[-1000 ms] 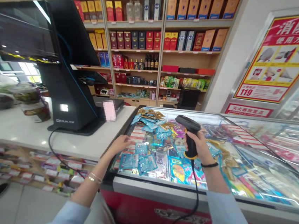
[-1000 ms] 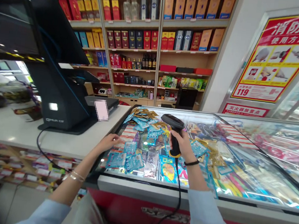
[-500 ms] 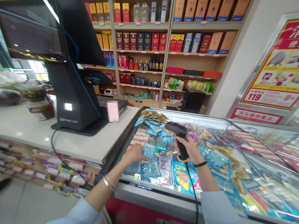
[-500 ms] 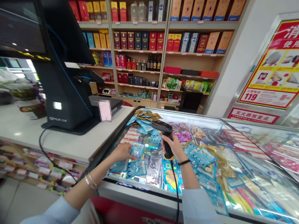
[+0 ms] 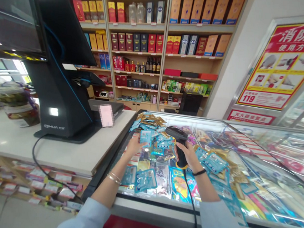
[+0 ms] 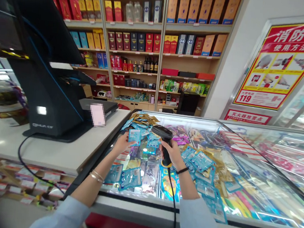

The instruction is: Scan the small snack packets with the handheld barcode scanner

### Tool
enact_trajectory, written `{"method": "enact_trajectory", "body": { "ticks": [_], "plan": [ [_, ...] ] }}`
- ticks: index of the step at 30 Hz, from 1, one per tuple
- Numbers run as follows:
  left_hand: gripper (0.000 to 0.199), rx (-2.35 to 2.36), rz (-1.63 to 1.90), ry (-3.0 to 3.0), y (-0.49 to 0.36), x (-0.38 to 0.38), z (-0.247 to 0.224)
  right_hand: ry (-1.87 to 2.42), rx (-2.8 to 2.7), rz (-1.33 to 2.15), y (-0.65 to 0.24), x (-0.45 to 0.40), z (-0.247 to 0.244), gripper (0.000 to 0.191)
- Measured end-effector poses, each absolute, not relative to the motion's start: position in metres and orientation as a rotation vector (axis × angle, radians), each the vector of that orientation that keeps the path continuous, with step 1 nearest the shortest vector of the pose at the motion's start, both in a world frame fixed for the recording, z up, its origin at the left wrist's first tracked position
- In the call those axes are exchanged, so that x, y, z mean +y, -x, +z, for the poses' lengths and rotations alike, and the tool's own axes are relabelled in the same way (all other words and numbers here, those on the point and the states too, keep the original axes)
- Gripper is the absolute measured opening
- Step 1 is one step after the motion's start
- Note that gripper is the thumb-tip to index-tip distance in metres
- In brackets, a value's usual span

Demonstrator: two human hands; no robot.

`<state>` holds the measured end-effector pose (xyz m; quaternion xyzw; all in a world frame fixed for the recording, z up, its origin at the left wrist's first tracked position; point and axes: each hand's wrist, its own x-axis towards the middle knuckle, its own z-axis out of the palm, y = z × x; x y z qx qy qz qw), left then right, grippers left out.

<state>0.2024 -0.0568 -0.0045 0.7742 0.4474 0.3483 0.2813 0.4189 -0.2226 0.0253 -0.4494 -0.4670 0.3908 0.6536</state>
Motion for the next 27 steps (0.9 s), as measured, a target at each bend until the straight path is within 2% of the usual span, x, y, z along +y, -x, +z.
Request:
{"method": "enact_trajectory", "body": {
  "ticks": [4,9,19,27],
  "plan": [
    [0.025,1.205,1.224,-1.999,-0.196,-0.058,-0.003,1.043,-1.129,0.874,-0.414,-0.229,0.029,0.037],
    [0.027,1.096,1.376,-2.036,-0.195,-0.066,0.001,1.059,-1.230,0.890,-0.407,-0.241,0.037,0.035],
    [0.036,0.956,1.437,-1.824,-0.203,-0.064,-0.009,1.056,-1.266,0.897,-0.408,-0.251,0.046,0.035],
    [0.037,1.000,1.517,-1.720,-0.196,-0.062,0.002,1.034,-1.244,0.899,-0.416,-0.259,0.049,0.035]
  ]
}}
